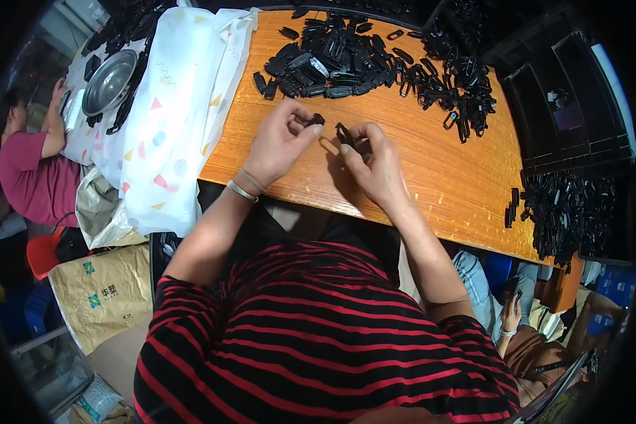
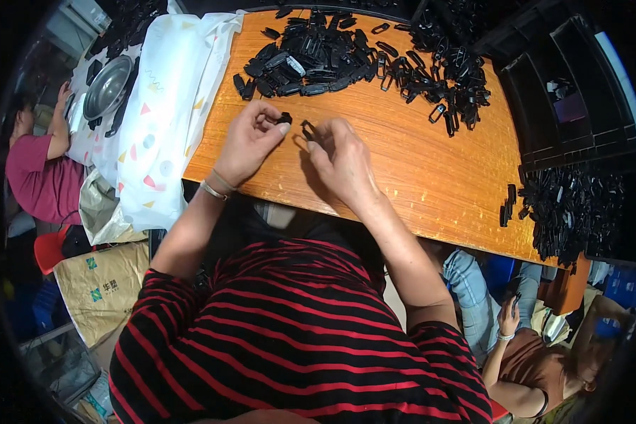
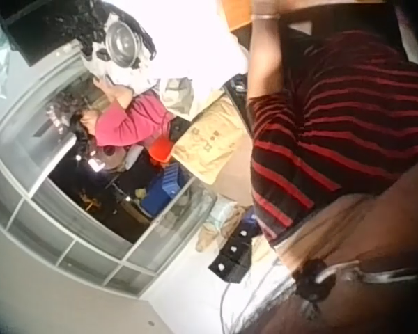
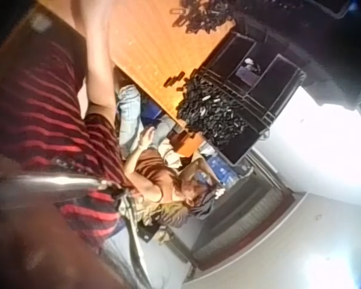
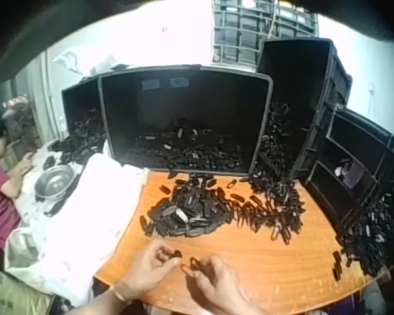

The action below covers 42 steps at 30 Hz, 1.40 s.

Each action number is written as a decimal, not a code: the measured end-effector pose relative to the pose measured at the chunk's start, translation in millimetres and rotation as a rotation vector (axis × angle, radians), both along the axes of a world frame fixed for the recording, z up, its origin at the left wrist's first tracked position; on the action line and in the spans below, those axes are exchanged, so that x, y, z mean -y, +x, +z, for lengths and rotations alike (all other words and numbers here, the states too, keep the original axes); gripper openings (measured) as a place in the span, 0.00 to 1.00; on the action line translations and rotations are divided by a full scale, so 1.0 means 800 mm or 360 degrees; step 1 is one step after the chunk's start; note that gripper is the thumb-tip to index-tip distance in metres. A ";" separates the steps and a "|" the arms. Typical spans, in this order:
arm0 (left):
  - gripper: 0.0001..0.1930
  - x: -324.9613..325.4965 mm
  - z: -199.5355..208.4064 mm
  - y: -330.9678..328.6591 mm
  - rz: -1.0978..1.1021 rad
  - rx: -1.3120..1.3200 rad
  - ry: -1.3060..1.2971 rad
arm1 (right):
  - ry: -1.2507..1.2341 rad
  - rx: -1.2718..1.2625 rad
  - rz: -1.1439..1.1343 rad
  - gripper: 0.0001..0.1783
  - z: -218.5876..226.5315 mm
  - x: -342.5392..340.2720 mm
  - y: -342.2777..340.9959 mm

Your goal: Manually assembling small black plastic components at a workbench.

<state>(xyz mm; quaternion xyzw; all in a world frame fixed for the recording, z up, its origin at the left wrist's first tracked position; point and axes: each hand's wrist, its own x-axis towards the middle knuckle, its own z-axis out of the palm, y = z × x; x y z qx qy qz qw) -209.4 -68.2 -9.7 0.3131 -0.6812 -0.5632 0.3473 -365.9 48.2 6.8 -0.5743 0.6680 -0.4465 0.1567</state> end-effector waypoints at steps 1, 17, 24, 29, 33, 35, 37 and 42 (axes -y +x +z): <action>0.14 -0.005 -0.006 -0.005 -0.0060 -0.0173 0.0096 | 0.0045 0.0182 -0.0002 0.10 -0.009 0.006 0.003; 0.14 -0.044 -0.005 -0.011 -0.0305 -0.0569 0.0942 | -0.0036 0.0802 -0.0093 0.09 -0.004 0.004 0.013; 0.13 -0.042 0.003 -0.014 -0.0264 -0.0551 0.0842 | -0.0132 0.0740 -0.0078 0.12 0.000 -0.006 0.012; 0.13 -0.041 0.007 -0.013 -0.0258 -0.0529 0.0718 | -0.0108 0.0675 -0.0037 0.11 0.000 -0.007 0.012; 0.14 -0.041 0.002 -0.011 -0.0277 -0.0543 0.0579 | -0.0253 0.0270 -0.0042 0.12 0.002 -0.005 0.012; 0.14 -0.045 0.002 -0.010 -0.0229 -0.0521 0.0575 | -0.0241 0.0210 -0.0052 0.12 0.003 -0.007 0.014; 0.14 -0.052 0.000 -0.010 -0.0239 -0.0524 0.0506 | -0.0227 -0.0040 -0.0089 0.14 0.001 -0.010 0.017; 0.13 -0.066 -0.003 -0.013 -0.0120 -0.0361 0.0351 | -0.0409 -0.0303 -0.0135 0.18 -0.011 -0.017 0.034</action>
